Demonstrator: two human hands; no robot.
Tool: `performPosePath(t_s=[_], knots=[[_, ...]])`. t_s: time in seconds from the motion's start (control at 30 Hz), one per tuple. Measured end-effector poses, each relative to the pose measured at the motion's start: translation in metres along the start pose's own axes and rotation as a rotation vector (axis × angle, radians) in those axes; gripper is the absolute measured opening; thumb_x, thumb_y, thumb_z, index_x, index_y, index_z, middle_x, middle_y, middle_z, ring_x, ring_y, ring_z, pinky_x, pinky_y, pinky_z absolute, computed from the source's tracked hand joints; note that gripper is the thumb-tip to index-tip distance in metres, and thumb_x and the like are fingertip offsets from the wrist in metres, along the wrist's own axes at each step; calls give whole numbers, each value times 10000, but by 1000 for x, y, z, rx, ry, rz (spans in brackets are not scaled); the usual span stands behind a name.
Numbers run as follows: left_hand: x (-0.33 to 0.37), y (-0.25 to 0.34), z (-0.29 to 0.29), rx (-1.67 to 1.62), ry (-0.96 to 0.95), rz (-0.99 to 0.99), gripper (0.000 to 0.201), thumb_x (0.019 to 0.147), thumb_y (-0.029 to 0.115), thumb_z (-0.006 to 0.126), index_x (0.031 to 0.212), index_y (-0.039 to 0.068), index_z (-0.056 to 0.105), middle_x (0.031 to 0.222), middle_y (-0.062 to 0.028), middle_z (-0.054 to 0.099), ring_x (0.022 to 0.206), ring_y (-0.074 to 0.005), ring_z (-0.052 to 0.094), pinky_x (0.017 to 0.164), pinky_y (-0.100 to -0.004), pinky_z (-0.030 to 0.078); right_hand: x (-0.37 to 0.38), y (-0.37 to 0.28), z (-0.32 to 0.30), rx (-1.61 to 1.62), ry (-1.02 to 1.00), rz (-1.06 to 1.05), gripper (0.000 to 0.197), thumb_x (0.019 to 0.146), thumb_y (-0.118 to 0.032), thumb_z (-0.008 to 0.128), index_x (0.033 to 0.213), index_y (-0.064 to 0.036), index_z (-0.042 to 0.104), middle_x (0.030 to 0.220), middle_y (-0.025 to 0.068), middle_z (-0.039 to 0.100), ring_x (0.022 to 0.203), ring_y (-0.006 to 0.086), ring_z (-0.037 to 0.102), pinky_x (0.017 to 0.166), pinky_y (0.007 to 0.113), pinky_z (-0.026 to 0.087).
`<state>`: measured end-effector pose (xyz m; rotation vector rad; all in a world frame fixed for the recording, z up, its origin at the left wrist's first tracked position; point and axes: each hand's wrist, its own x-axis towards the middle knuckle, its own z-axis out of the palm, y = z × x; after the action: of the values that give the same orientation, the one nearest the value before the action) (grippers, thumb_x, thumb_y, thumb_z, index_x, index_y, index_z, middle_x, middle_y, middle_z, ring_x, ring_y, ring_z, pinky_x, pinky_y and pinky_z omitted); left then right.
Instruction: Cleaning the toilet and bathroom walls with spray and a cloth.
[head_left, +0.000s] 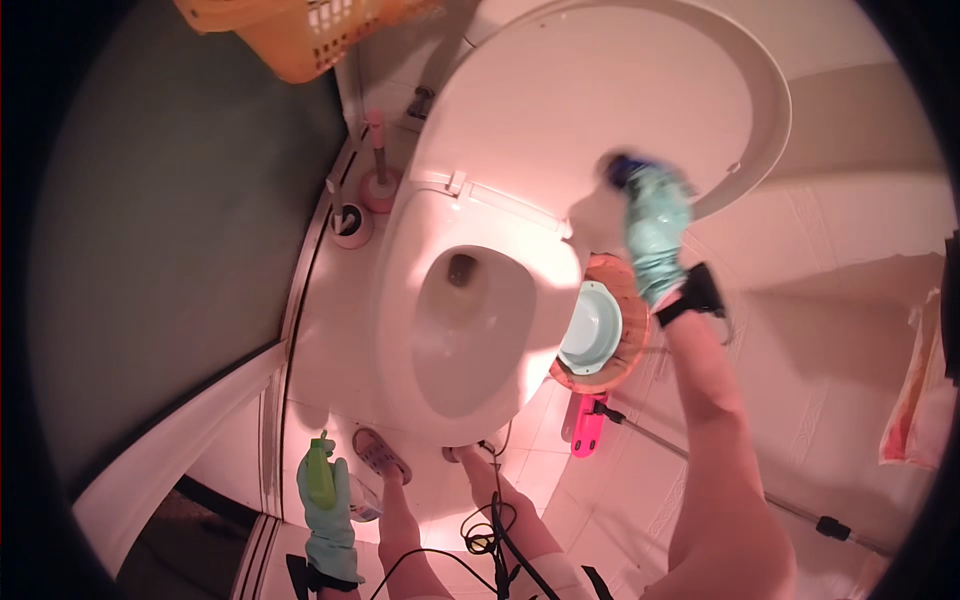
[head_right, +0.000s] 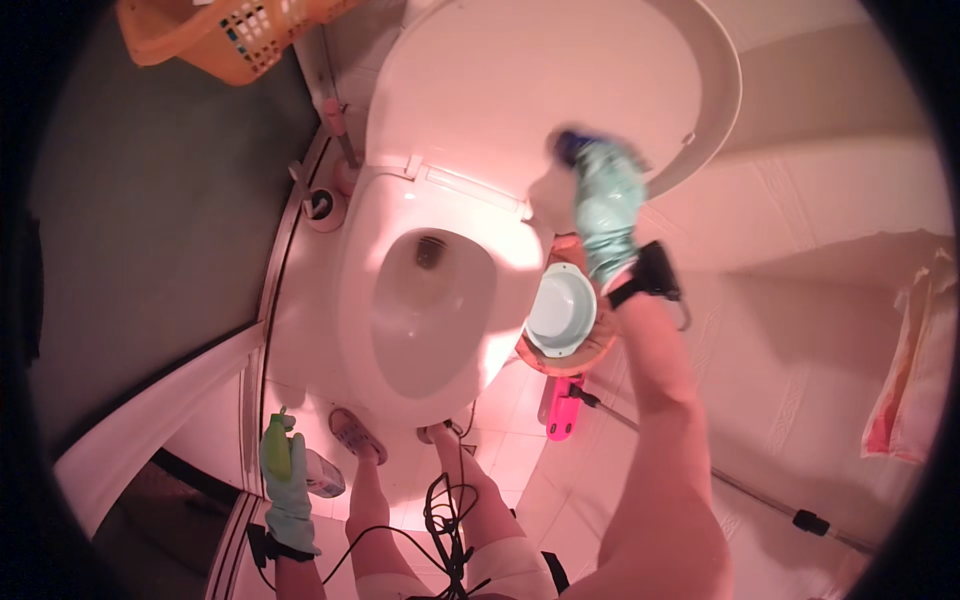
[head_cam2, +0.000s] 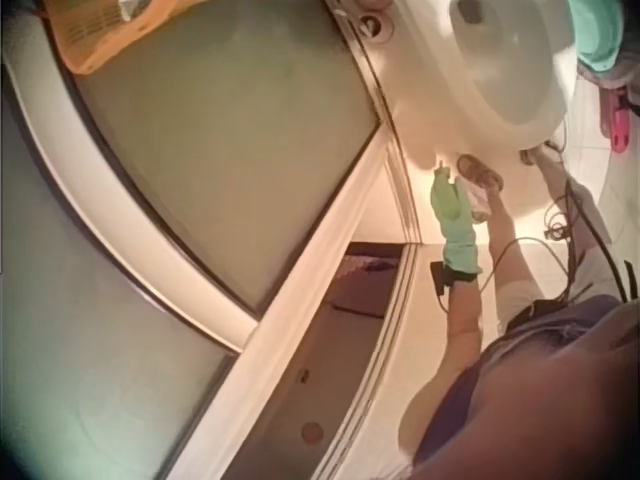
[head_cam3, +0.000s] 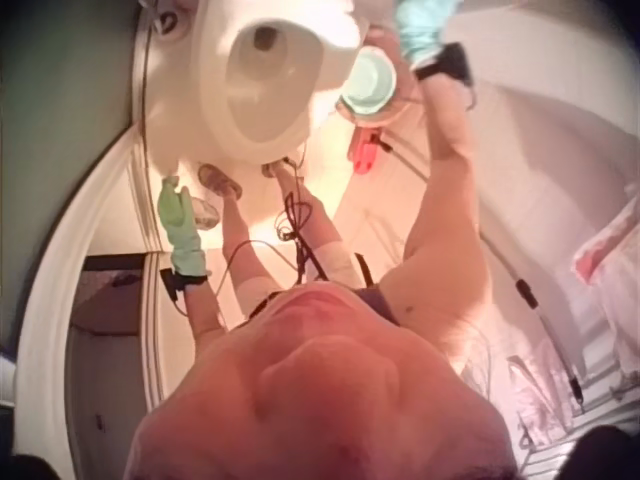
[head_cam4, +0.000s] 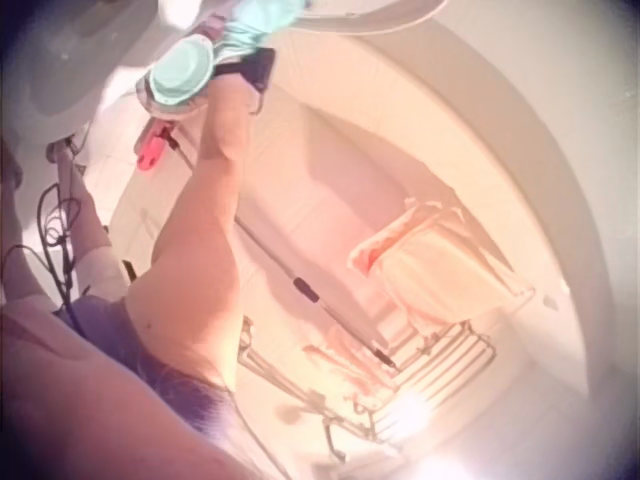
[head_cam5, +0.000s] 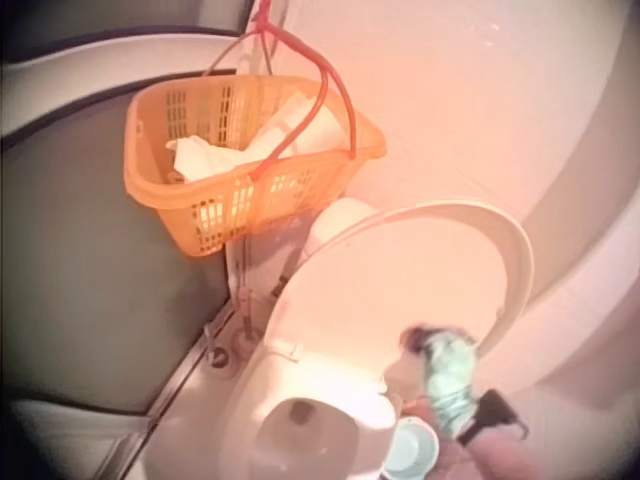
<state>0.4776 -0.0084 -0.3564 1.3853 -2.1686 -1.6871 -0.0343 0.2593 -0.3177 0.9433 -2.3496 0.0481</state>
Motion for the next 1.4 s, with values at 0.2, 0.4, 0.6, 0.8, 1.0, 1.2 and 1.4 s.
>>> performPosePath(t_s=[0.2,0.4,0.6,0.8,1.0,1.2,1.4], knots=[[-6,-25,-3,59,73,38,399,837,11,664,1221,22,556,1130,-58,603,894,-155,583,807,-293,495,115,-61,-23,228,316,-79,241,794,-44,615,1032,-82,636,948,92,627,878,304,598,756,402,483],[5,-9,24,124,8,3,362,813,6,673,1166,59,613,1063,-49,623,806,-132,554,766,-302,491,0,-149,135,410,-257,-373,242,853,-84,532,1069,-84,639,1092,81,630,1014,271,601,896,414,476],[-13,-35,-23,265,84,90,363,820,16,667,1175,53,604,1061,-40,617,839,-130,552,767,-288,480,57,-95,34,400,-40,-190,320,788,-61,578,1100,-86,643,1067,117,654,1002,315,620,898,413,484],[-20,-3,-36,127,72,33,379,840,16,652,1207,32,560,1113,-51,601,888,-138,563,794,-292,479,155,-71,-38,109,120,-401,387,729,-51,586,1112,-79,637,1052,115,629,922,319,612,771,420,511],[-12,39,-61,-5,79,27,334,846,12,645,1170,23,566,1119,-71,602,982,-171,581,833,-306,484,121,-31,-84,18,382,143,267,813,-61,650,1072,-23,600,1043,168,607,988,370,571,872,451,470],[-7,34,-66,216,53,200,392,826,1,653,1208,13,566,1123,-88,611,996,-184,592,851,-324,491,-13,-71,28,312,19,479,150,828,-8,621,968,-32,574,1019,146,567,960,296,537,867,400,459],[-19,-26,-74,122,105,64,384,813,1,669,1184,5,569,1116,-85,634,921,-170,601,827,-319,495,50,-189,78,695,169,298,330,715,102,572,988,-72,633,987,134,589,930,325,556,829,413,473]])
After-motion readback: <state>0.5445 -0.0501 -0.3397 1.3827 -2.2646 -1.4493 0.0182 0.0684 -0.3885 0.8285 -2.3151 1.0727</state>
